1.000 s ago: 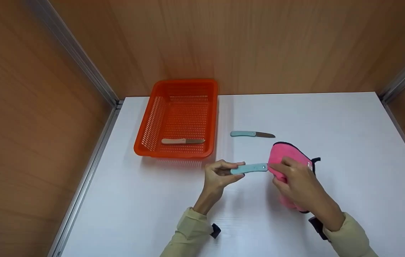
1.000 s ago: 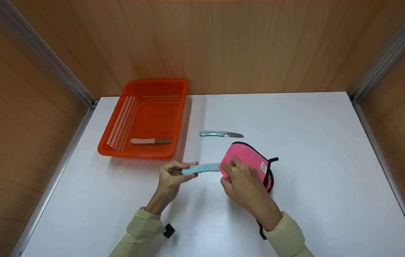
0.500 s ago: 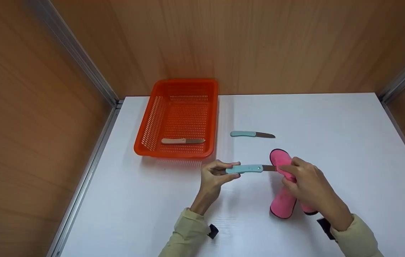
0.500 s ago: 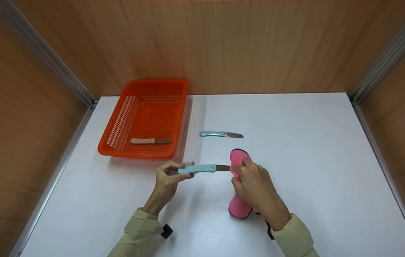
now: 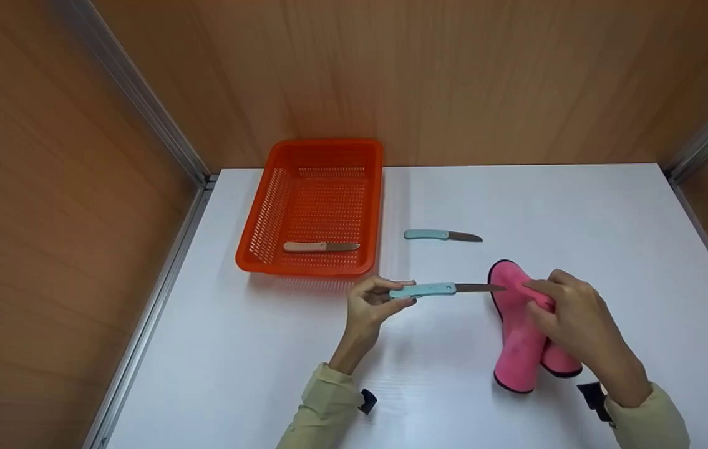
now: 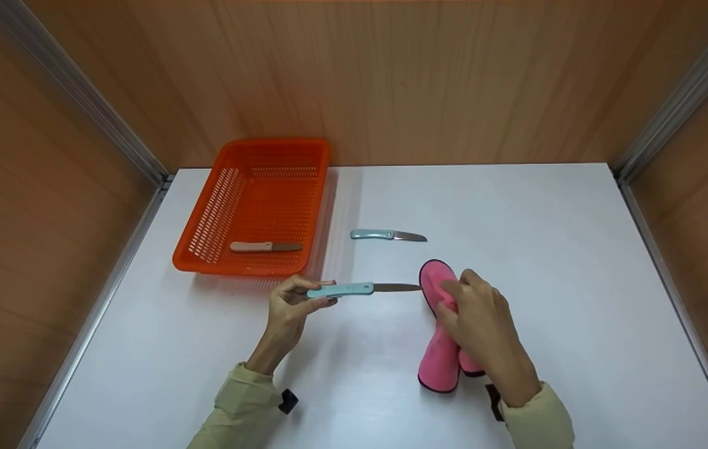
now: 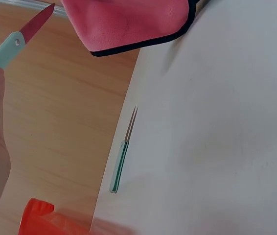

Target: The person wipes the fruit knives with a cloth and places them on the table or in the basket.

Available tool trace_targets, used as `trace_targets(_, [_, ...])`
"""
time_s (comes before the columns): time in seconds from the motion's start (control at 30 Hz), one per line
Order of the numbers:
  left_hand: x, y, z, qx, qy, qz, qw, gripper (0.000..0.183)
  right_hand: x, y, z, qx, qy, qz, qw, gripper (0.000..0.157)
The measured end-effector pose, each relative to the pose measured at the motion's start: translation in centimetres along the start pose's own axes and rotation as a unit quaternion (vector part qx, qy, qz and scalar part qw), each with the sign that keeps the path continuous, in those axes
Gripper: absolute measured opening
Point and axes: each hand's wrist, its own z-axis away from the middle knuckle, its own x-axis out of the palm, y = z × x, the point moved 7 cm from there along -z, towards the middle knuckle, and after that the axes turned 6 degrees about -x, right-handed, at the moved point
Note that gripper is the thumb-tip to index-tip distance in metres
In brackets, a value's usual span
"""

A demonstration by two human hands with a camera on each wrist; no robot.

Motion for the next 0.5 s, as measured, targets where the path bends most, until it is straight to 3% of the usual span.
trace_targets(0.27, [0.3,0.0,0.0,0.02,-0.012,0.035,0.9991,0.025,-0.9,0.1,0.5,0.005,0.022,-0.009,1.0,0.022])
trace_targets(0.5, [0.5,-0.1,-0.1,0.009,-0.012,0.004,0.9999,0.021,-1.4,-0.1,0.6,0.008,0.036,-0.023,0.999,0.023])
